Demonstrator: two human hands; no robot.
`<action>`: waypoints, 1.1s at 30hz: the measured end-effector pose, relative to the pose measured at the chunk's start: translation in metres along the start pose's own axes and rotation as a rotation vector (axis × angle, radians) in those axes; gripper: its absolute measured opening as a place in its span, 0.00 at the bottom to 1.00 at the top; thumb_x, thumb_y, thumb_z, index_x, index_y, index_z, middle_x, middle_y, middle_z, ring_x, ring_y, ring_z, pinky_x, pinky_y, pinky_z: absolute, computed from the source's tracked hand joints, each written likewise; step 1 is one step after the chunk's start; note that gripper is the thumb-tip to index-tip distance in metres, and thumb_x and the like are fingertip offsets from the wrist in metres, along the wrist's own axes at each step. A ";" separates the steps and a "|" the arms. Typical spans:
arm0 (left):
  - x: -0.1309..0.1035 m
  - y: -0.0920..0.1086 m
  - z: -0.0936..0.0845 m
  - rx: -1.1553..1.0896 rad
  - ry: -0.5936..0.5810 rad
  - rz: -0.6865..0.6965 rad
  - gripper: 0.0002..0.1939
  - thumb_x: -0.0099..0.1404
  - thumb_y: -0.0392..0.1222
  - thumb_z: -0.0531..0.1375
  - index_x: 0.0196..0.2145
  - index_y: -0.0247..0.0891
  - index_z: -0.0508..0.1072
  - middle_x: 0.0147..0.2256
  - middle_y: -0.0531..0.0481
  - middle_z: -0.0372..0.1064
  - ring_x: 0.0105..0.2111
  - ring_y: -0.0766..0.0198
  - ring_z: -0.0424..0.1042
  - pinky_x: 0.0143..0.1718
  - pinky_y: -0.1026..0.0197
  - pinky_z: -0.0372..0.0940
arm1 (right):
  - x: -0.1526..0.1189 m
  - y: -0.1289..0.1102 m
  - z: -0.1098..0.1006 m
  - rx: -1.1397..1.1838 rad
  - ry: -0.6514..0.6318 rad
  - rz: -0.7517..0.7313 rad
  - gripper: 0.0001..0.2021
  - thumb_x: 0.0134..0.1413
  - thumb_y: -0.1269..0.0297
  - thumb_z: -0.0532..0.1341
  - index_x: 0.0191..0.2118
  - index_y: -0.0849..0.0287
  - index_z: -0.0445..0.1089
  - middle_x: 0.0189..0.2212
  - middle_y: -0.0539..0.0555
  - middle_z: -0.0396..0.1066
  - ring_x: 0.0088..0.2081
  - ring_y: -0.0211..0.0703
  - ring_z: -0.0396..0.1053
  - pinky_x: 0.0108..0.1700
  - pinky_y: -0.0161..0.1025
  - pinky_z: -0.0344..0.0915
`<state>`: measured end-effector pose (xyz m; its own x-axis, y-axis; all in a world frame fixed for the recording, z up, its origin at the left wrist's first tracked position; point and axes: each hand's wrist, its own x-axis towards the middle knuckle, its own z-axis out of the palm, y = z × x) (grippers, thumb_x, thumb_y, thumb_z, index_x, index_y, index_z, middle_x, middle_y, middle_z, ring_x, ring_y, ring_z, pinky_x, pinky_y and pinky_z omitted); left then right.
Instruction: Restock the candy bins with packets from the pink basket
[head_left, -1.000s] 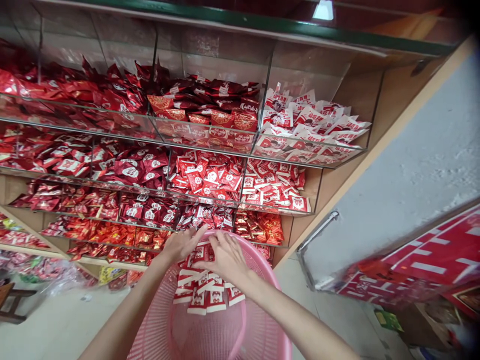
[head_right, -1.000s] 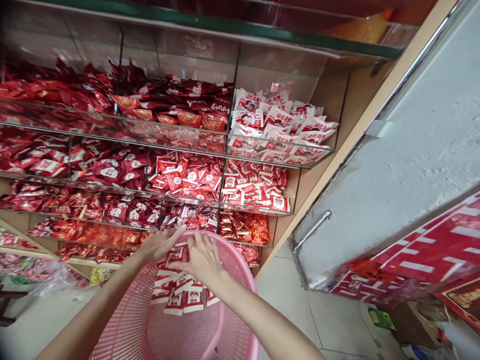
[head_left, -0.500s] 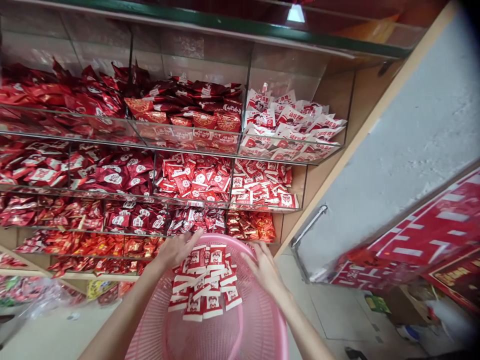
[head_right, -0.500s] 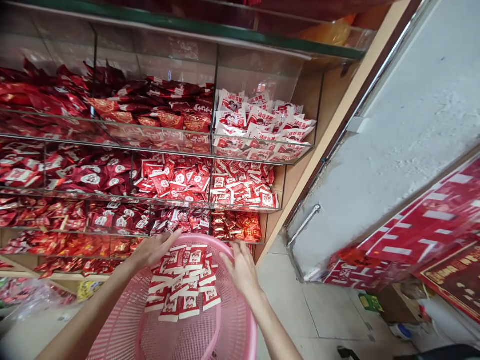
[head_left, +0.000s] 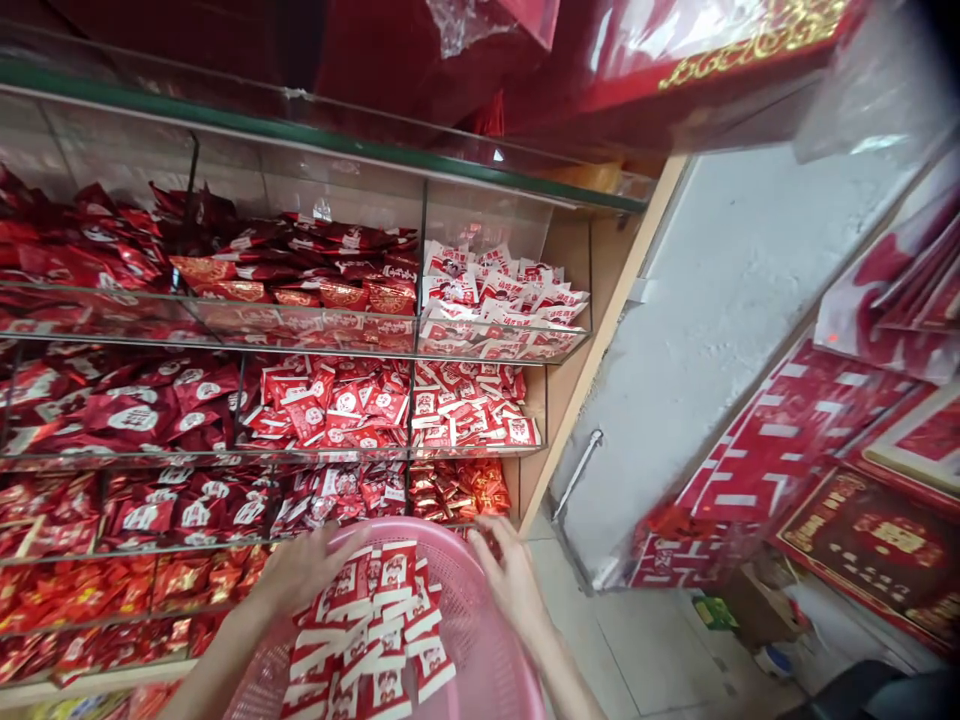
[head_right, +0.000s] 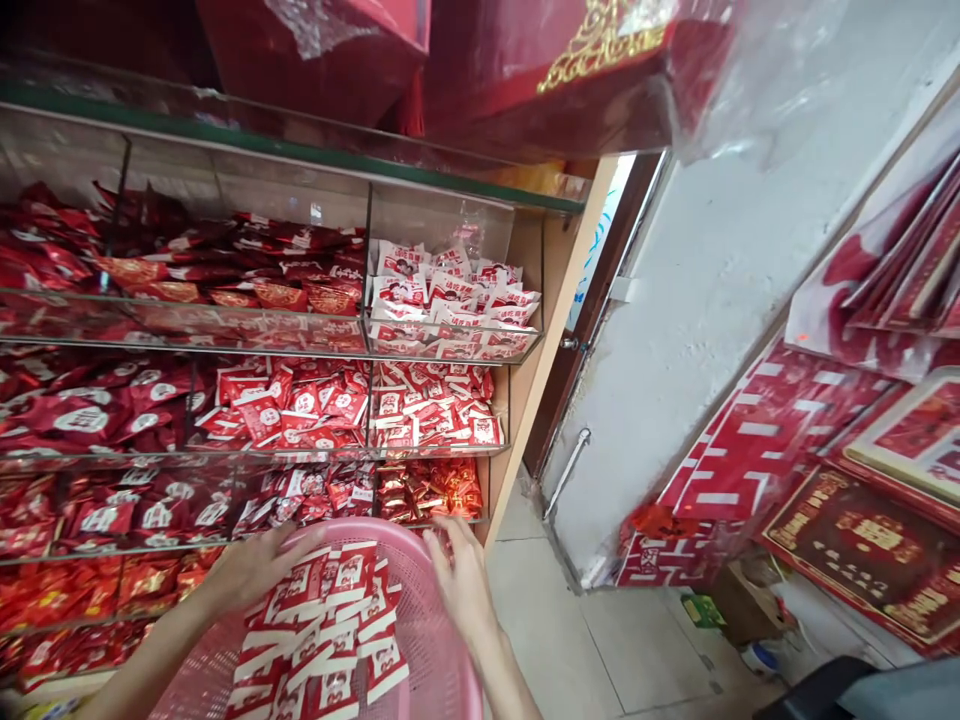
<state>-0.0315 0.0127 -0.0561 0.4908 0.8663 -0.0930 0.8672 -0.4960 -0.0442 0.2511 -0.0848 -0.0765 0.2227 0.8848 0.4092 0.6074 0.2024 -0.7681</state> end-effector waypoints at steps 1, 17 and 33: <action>-0.001 0.000 -0.002 0.046 -0.022 0.029 0.27 0.64 0.40 0.44 0.60 0.49 0.61 0.50 0.40 0.69 0.44 0.49 0.72 0.42 0.54 0.64 | 0.008 -0.005 -0.006 0.010 0.041 -0.034 0.14 0.61 0.57 0.52 0.44 0.58 0.70 0.40 0.57 0.71 0.40 0.44 0.70 0.40 0.38 0.66; -0.021 -0.006 -0.011 0.129 -0.098 -0.018 0.32 0.62 0.31 0.44 0.61 0.54 0.55 0.55 0.40 0.64 0.47 0.48 0.71 0.44 0.51 0.64 | 0.218 -0.061 -0.021 -0.750 0.093 -0.247 0.15 0.59 0.66 0.53 0.50 0.59 0.66 0.46 0.62 0.69 0.43 0.50 0.68 0.40 0.40 0.60; -0.025 0.005 -0.025 -0.262 -0.048 -0.270 0.33 0.65 0.62 0.39 0.45 0.36 0.71 0.39 0.37 0.75 0.42 0.45 0.73 0.41 0.52 0.63 | 0.203 -0.021 -0.024 0.026 0.345 -0.147 0.16 0.56 0.59 0.51 0.41 0.62 0.70 0.29 0.57 0.75 0.33 0.46 0.72 0.38 0.40 0.65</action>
<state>-0.0373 -0.0103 -0.0293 0.2423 0.9570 -0.1593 0.9601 -0.2128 0.1814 0.3018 0.0809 0.0343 0.3812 0.6529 0.6546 0.6338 0.3309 -0.6991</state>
